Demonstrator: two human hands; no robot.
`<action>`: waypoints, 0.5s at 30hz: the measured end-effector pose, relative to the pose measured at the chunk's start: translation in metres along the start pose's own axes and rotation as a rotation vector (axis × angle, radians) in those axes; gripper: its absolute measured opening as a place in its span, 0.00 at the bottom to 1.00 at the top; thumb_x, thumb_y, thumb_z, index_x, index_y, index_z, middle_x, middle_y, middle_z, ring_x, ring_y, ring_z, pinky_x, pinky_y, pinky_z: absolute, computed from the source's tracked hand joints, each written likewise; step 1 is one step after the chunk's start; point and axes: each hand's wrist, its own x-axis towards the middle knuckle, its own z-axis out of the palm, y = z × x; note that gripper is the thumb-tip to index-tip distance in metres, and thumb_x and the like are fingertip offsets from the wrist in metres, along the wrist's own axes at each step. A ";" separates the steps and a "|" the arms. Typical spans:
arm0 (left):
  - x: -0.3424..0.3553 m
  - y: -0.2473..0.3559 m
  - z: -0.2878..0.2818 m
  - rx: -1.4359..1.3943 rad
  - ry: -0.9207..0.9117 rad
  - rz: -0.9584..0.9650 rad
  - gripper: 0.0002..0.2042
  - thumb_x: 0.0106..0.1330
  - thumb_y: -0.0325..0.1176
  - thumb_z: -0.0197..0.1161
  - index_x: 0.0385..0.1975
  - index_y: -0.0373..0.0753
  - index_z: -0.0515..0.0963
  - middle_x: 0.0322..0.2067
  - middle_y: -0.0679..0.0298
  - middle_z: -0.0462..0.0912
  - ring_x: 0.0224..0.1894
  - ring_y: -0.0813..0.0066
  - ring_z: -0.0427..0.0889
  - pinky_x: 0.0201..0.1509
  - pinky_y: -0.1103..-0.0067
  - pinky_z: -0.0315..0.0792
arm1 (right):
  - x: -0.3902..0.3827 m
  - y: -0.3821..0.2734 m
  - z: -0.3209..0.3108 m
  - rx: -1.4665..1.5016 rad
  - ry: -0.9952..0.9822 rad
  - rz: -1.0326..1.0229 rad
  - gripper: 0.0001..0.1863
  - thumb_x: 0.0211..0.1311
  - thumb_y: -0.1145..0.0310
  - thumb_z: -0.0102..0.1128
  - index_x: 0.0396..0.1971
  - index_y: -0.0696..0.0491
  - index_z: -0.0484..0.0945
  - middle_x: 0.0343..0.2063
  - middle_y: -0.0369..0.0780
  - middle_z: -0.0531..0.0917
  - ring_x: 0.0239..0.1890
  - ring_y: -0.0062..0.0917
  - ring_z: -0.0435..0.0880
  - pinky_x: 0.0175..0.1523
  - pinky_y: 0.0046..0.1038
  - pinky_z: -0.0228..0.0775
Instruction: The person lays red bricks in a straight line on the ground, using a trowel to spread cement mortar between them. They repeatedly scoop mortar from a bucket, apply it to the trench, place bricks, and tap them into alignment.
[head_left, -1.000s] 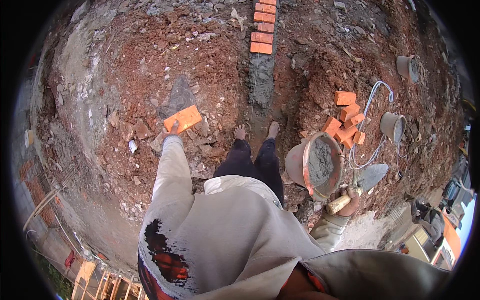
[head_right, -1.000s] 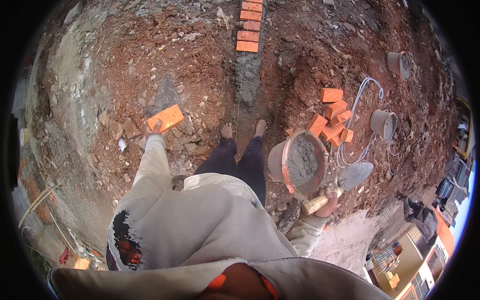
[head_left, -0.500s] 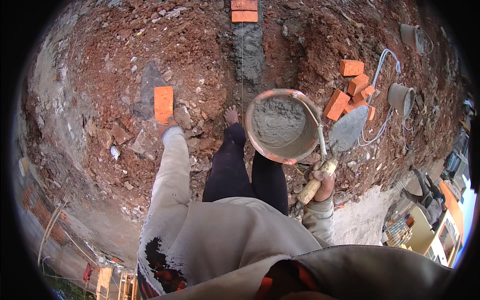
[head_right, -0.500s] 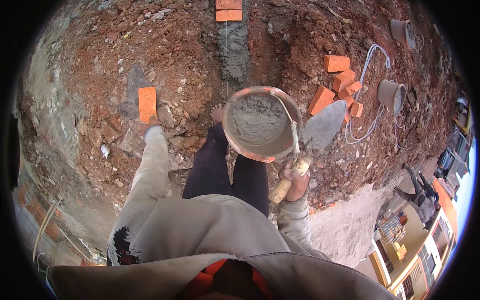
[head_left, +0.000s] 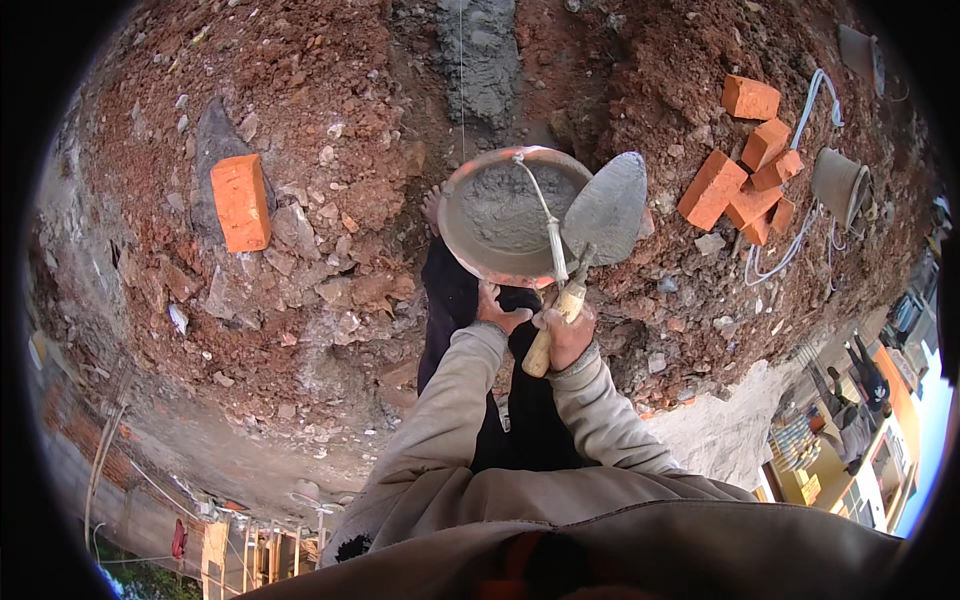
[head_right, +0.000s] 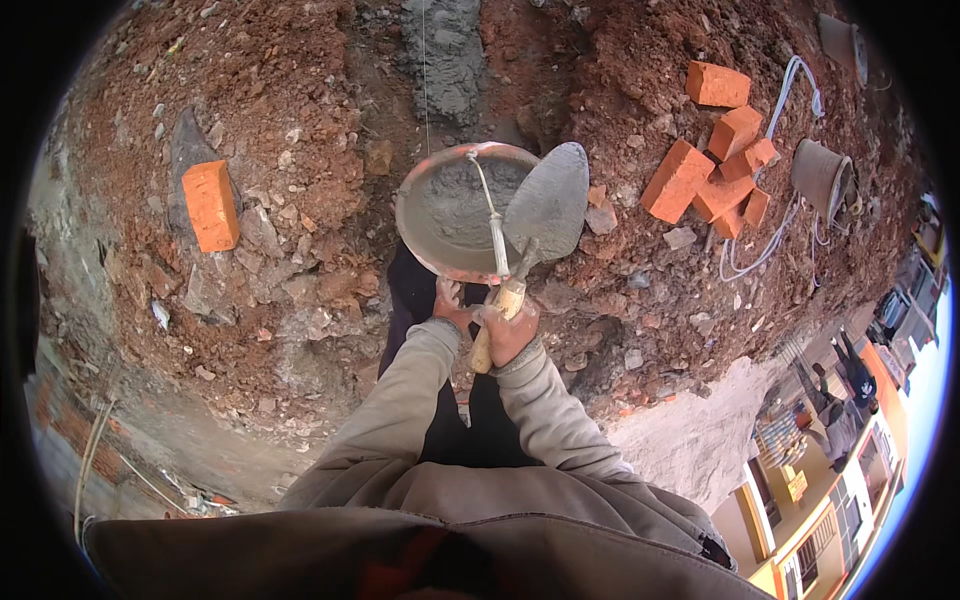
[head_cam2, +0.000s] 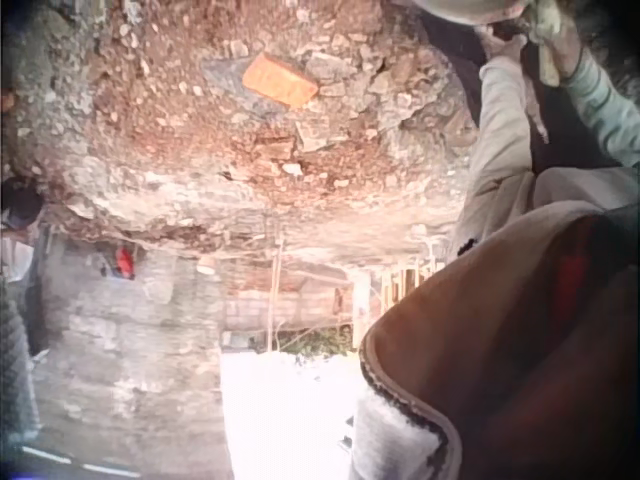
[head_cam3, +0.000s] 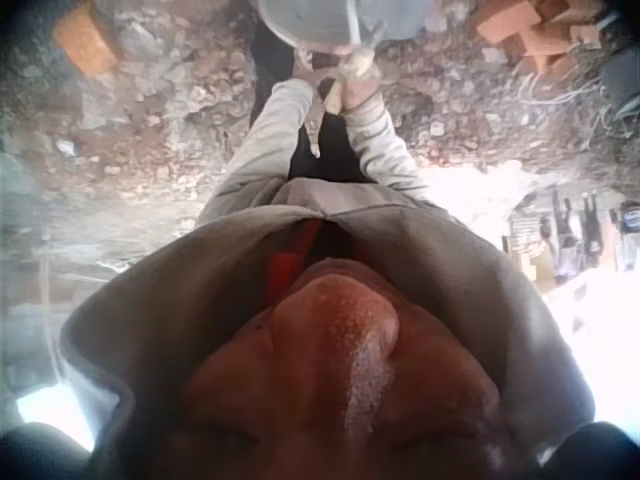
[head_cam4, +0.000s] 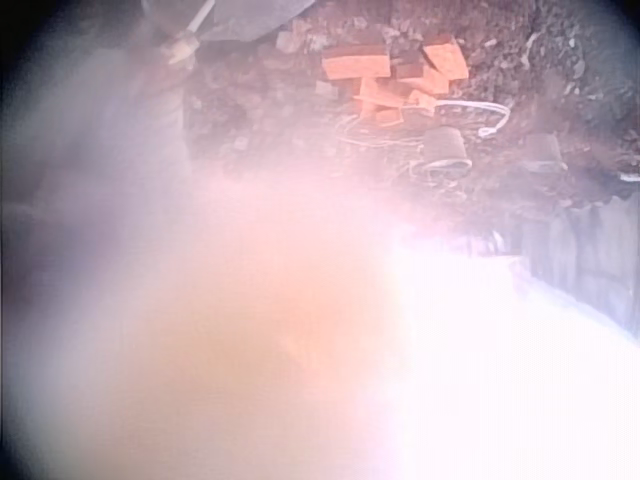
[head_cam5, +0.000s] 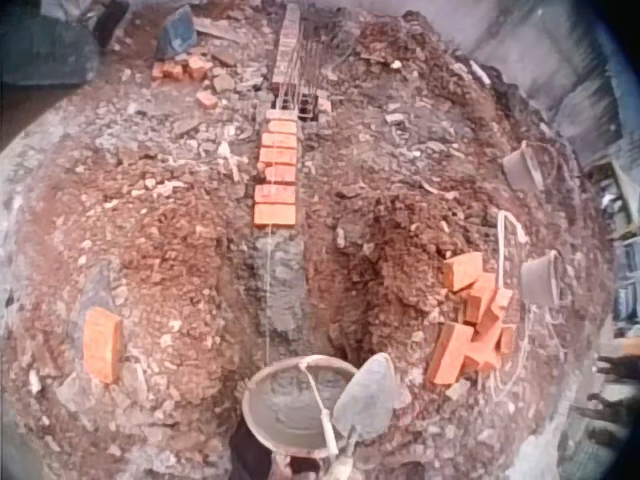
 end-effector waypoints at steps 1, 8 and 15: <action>0.004 -0.029 0.001 0.074 0.044 0.130 0.48 0.42 0.32 0.75 0.64 0.39 0.50 0.61 0.52 0.58 0.64 0.58 0.59 0.63 0.59 0.60 | 0.004 0.012 -0.002 -0.076 -0.066 0.014 0.07 0.50 0.72 0.55 0.28 0.59 0.72 0.21 0.38 0.75 0.23 0.22 0.75 0.30 0.24 0.70; 0.044 -0.011 0.088 -0.027 0.412 0.358 0.42 0.45 0.28 0.73 0.59 0.37 0.52 0.52 0.52 0.65 0.53 0.62 0.68 0.54 0.68 0.67 | 0.066 0.078 -0.023 -0.317 -0.181 -0.134 0.06 0.51 0.73 0.55 0.28 0.59 0.72 0.23 0.38 0.78 0.25 0.21 0.78 0.32 0.25 0.71; 0.047 -0.007 0.101 -0.104 0.584 0.445 0.36 0.48 0.23 0.69 0.54 0.35 0.53 0.44 0.50 0.70 0.41 0.66 0.77 0.43 0.76 0.75 | 0.102 0.118 -0.050 -0.283 -0.217 -0.101 0.16 0.48 0.69 0.61 0.38 0.60 0.76 0.29 0.42 0.82 0.32 0.29 0.81 0.40 0.30 0.73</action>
